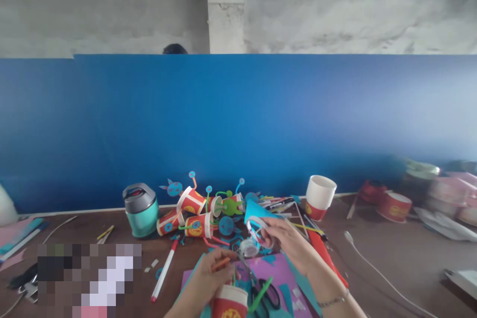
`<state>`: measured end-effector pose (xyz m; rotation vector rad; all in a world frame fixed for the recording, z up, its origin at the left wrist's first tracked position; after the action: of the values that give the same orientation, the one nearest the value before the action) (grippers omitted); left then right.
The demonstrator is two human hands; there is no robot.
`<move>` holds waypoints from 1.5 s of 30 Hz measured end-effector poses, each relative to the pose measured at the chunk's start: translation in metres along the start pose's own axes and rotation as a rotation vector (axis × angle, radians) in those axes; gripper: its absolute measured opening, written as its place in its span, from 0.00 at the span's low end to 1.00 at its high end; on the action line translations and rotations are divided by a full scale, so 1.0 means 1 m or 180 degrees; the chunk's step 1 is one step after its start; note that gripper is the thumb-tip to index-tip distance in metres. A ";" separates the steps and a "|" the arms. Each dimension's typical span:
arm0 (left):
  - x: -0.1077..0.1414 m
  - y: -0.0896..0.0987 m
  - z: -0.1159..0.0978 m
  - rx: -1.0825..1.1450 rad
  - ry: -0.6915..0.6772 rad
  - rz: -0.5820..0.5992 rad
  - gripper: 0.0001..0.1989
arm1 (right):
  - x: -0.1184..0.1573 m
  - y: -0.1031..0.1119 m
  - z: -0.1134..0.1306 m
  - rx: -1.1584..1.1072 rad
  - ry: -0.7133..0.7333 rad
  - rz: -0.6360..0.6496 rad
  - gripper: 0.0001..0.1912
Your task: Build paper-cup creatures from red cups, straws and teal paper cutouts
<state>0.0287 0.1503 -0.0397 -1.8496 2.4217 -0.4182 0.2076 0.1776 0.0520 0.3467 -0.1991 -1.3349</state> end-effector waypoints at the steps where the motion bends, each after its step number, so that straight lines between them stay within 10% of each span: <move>1: -0.001 0.003 0.000 -0.0289 -0.0055 -0.0084 0.17 | 0.000 -0.003 0.002 -0.0121 0.0006 0.0036 0.09; 7: 0.029 0.004 -0.064 -0.2564 -0.1931 -0.1100 0.22 | -0.002 -0.023 0.004 0.0149 0.0142 -0.0039 0.10; 13: 0.040 -0.042 -0.078 -0.3000 -0.2652 -0.0598 0.31 | 0.015 -0.044 0.030 0.0247 0.0481 -0.0029 0.13; 20: 0.041 -0.051 -0.084 -0.2337 -0.2725 -0.0666 0.24 | 0.022 -0.040 0.047 0.0813 0.0832 -0.0240 0.15; 27: 0.033 -0.028 -0.093 -0.1579 -0.1876 -0.0733 0.12 | 0.024 -0.043 0.054 0.1122 0.0908 -0.0205 0.13; 37: 0.038 -0.046 -0.065 -0.2362 -0.2822 -0.0668 0.30 | 0.023 -0.044 0.044 0.1388 0.0899 -0.0411 0.14; 45: 0.036 -0.029 -0.088 -0.1145 -0.1911 -0.1021 0.05 | 0.026 -0.050 0.045 0.1778 0.1038 -0.0366 0.12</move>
<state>0.0269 0.1245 0.0565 -2.1035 1.8826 0.5302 0.1525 0.1366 0.0744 1.0516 -0.2794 -1.2989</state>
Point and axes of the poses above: each hand's wrist, its own x-axis away from the middle knuckle, its own y-axis out of the back of the hand, z = x × y, the point moved 8 cm from there along -x, towards the middle knuckle, and after that the axes turned 11 degrees about x, right-handed, at the moved point
